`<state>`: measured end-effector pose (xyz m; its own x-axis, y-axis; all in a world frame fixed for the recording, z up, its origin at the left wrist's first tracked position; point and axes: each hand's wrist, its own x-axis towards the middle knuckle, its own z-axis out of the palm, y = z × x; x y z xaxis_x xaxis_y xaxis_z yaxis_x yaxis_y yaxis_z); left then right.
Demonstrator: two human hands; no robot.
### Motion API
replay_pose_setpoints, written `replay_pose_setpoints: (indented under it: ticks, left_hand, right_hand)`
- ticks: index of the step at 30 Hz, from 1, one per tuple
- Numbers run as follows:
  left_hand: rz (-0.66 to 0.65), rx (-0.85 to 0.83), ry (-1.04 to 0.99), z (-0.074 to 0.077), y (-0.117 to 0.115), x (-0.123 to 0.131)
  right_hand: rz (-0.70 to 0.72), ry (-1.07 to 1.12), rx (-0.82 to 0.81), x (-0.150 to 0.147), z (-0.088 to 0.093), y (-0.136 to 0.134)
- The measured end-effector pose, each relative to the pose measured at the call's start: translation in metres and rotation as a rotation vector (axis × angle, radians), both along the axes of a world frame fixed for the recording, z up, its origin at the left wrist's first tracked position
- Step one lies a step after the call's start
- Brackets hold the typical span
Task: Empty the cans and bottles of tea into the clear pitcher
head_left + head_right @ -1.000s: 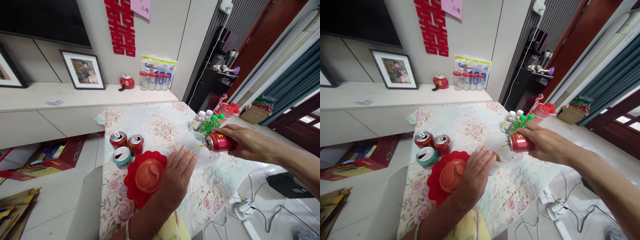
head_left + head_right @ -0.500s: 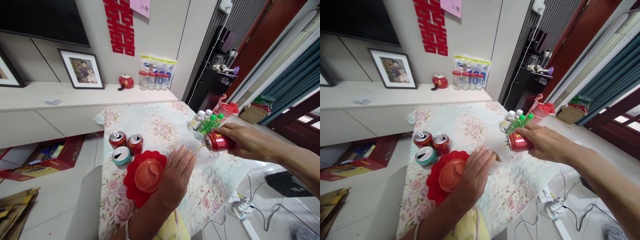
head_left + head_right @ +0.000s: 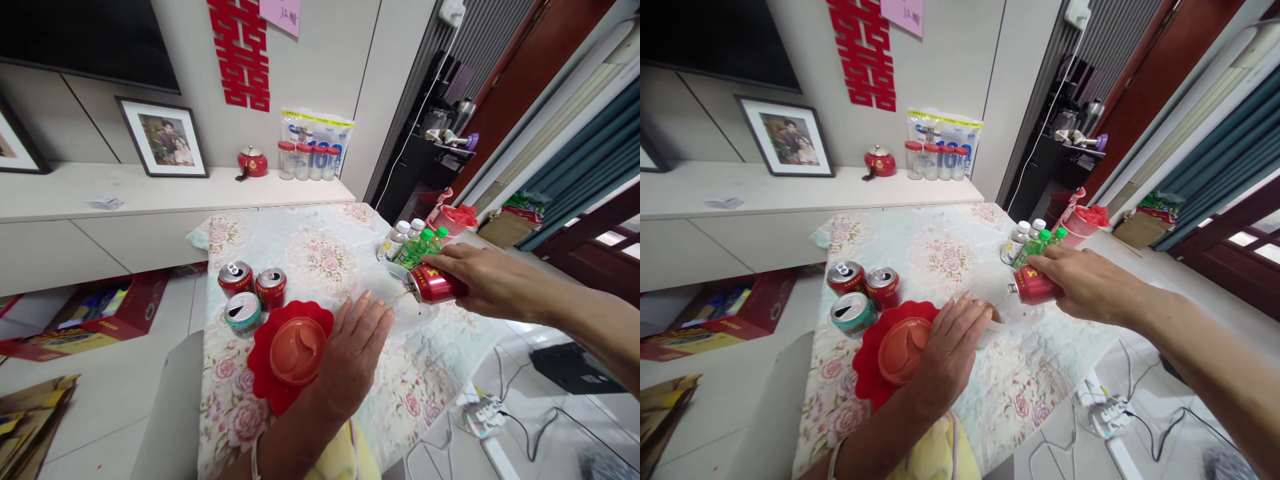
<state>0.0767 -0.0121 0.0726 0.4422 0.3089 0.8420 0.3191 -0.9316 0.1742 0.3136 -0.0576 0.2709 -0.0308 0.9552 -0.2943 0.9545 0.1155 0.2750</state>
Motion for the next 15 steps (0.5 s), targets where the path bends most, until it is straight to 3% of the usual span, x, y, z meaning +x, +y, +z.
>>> replay_pose_setpoints:
  ticks: [15]
  left_hand:
    - [-0.020,-0.009,-0.017,0.001,0.000,0.000]
  right_hand:
    - [0.059,-0.181,0.046,-0.018,-0.004,0.005]
